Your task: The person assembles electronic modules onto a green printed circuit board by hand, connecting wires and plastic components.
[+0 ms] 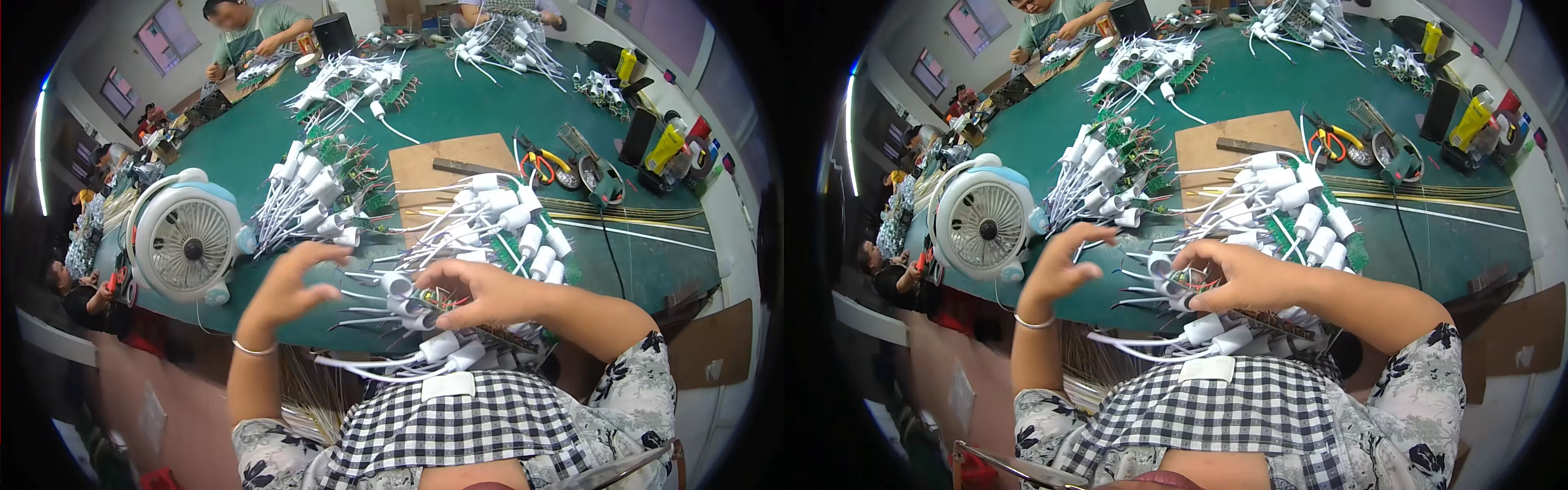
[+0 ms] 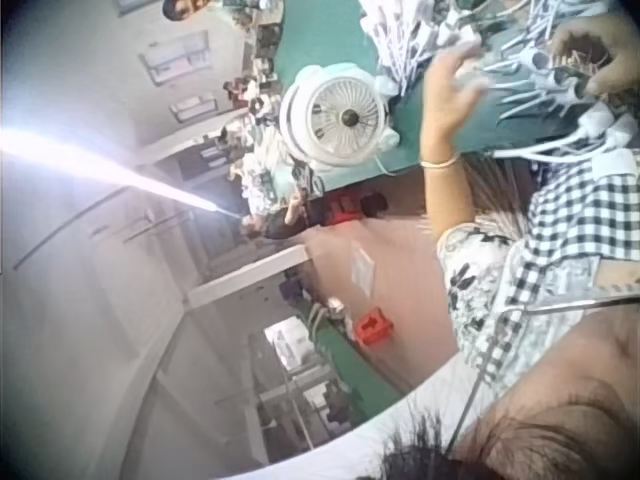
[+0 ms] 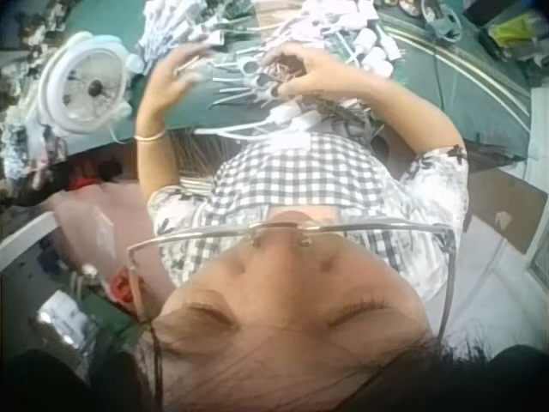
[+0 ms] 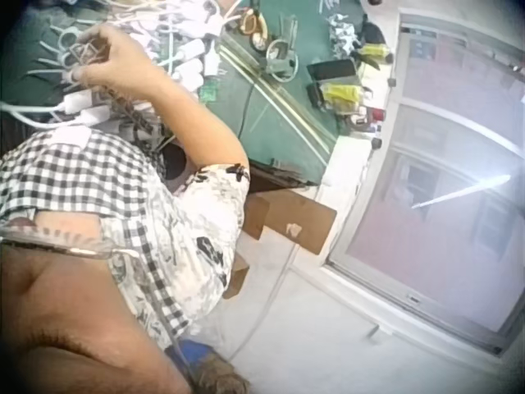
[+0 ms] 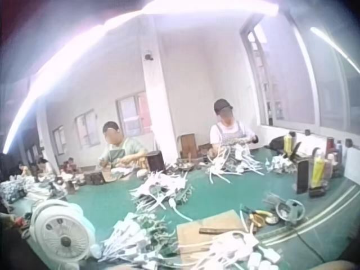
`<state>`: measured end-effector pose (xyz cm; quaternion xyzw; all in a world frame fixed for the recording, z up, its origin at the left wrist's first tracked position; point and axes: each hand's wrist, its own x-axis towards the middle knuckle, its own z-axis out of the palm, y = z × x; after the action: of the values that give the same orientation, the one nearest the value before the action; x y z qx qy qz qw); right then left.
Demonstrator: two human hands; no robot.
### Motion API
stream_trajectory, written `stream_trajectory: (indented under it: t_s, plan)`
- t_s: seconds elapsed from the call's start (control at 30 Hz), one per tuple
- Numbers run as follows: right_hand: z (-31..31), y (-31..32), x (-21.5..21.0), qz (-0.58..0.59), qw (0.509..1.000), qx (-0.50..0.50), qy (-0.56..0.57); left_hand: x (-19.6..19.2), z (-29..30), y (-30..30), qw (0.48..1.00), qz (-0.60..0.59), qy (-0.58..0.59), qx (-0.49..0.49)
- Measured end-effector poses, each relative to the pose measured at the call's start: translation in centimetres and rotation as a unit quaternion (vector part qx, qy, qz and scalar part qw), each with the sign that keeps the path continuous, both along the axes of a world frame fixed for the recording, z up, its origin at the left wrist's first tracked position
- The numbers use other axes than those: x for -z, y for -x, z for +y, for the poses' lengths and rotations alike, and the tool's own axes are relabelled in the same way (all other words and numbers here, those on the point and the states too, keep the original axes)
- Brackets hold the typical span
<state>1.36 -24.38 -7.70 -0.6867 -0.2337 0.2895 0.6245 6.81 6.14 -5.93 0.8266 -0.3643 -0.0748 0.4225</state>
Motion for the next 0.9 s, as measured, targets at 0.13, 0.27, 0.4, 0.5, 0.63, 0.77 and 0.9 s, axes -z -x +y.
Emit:
stream_trajectory:
  t_s: [0.13, 0.27, 0.4, 0.5, 0.63, 0.77, 0.9]
  plan:
    - [1.3, -0.9, 0.8, 0.018, 0.999, 0.036, 0.001, -2.4, -2.3, 1.7, 0.976, -0.178, -0.124, 0.007]
    - [2.5, -0.6, 1.4, -0.109, 0.993, 0.041, 0.028, 2.1, -6.9, 4.5, 0.972, -0.215, -0.086, -0.032]
    - [2.7, -0.4, -0.2, 0.024, 0.997, 0.059, 0.053, 5.3, -8.1, 5.1, 0.979, -0.174, 0.057, -0.091]
    - [3.0, -0.3, 0.3, -0.173, 0.979, 0.097, 0.048, 5.9, -8.4, 5.2, 0.976, -0.167, 0.082, -0.114]
    - [3.0, 0.0, -0.1, -0.611, 0.788, -0.053, 0.063, 6.3, -8.4, 5.1, 0.973, -0.181, 0.072, -0.122]
    - [3.2, 5.1, -2.5, -0.633, 0.745, -0.211, 0.005, 7.4, -7.9, 5.1, 0.966, -0.196, 0.070, -0.156]
    - [-0.1, 3.5, -2.9, -0.442, 0.884, -0.153, 0.021, 7.6, -7.4, 5.0, 0.965, -0.197, 0.145, -0.099]
